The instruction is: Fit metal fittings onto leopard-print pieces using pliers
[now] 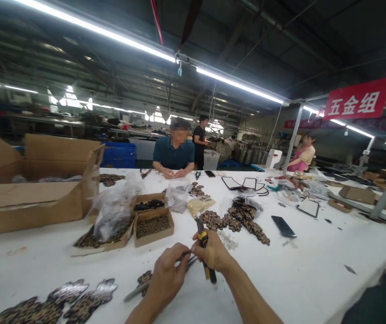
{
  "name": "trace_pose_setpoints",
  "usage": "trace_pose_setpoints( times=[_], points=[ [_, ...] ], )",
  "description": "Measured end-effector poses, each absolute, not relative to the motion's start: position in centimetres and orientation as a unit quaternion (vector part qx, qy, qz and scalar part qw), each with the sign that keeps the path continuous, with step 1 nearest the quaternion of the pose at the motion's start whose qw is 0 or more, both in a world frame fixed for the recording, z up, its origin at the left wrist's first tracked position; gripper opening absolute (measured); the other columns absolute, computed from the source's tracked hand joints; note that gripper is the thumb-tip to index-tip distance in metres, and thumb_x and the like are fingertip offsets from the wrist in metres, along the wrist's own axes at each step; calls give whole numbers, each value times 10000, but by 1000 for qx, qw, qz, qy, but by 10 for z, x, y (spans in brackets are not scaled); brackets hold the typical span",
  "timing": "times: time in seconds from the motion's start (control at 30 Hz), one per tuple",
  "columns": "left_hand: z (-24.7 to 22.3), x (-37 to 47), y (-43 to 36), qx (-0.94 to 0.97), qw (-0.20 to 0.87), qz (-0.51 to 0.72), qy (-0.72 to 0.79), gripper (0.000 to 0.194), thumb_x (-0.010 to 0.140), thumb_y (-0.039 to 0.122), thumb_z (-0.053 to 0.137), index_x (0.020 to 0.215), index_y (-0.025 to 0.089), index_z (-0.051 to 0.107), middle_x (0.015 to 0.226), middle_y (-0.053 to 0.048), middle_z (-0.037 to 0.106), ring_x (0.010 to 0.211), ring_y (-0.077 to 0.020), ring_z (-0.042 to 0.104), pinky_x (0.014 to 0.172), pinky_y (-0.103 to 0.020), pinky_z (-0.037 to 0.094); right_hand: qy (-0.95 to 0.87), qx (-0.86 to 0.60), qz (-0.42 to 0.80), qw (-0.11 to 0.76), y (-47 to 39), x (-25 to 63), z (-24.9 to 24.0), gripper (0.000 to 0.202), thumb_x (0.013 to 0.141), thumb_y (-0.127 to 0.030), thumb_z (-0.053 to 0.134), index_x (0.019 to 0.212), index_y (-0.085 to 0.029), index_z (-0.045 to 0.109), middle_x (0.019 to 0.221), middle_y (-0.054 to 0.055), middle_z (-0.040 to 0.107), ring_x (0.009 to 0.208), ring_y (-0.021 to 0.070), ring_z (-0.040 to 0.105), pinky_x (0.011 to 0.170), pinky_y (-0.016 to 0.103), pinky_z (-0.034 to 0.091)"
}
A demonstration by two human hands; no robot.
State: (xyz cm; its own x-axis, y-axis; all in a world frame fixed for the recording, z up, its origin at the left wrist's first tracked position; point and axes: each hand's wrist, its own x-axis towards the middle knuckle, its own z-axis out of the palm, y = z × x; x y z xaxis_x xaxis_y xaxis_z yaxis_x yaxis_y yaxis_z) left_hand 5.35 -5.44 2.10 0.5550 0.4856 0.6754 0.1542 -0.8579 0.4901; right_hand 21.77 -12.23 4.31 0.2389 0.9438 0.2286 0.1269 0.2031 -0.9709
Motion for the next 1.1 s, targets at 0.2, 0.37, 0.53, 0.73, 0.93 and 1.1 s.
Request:
trace_pose_setpoints(
  times=[0.2,0.37,0.53,0.73,0.93,1.1],
  points=[
    [18,55,-52,878,170,404,190,172,943,244,467,914,211,632,880,-56,681,782,-192,610,733,-319,477,-537,-539,336,555,-123,221,45,426,676,-278,757,1046,-183,570,678,-53,590,504,87,448,484,221,371],
    [17,56,-53,891,101,398,192,144,932,218,466,906,208,606,856,-52,653,775,-201,584,721,-326,441,-547,-551,318,545,-121,225,39,405,675,-245,744,1038,-181,575,703,-46,583,546,100,485,485,214,373],
    [18,55,-55,901,67,392,171,141,930,188,457,920,194,598,862,-67,635,793,-213,576,736,-340,429,-544,-548,324,547,-119,225,33,356,706,-207,700,1034,-180,565,698,-45,576,546,97,489,502,211,381],
    [18,51,-62,897,86,389,190,158,931,170,453,925,194,609,870,-70,631,799,-206,575,730,-329,425,-546,-532,338,551,-119,222,27,318,747,-231,669,1033,-184,537,675,-58,552,506,81,445,476,202,354],
    [16,48,-73,886,83,416,188,138,910,150,465,893,177,599,851,-78,630,795,-208,577,728,-347,421,-529,-542,326,565,-126,214,22,294,748,-235,682,1007,-162,564,614,-66,540,496,89,459,468,214,361],
    [17,40,-72,859,88,473,175,129,907,130,496,957,181,603,896,-81,657,883,-222,597,804,-382,439,-416,-495,482,591,-135,220,37,452,642,-204,773,1033,-138,557,700,-11,644,490,106,504,471,260,445]
  ],
)
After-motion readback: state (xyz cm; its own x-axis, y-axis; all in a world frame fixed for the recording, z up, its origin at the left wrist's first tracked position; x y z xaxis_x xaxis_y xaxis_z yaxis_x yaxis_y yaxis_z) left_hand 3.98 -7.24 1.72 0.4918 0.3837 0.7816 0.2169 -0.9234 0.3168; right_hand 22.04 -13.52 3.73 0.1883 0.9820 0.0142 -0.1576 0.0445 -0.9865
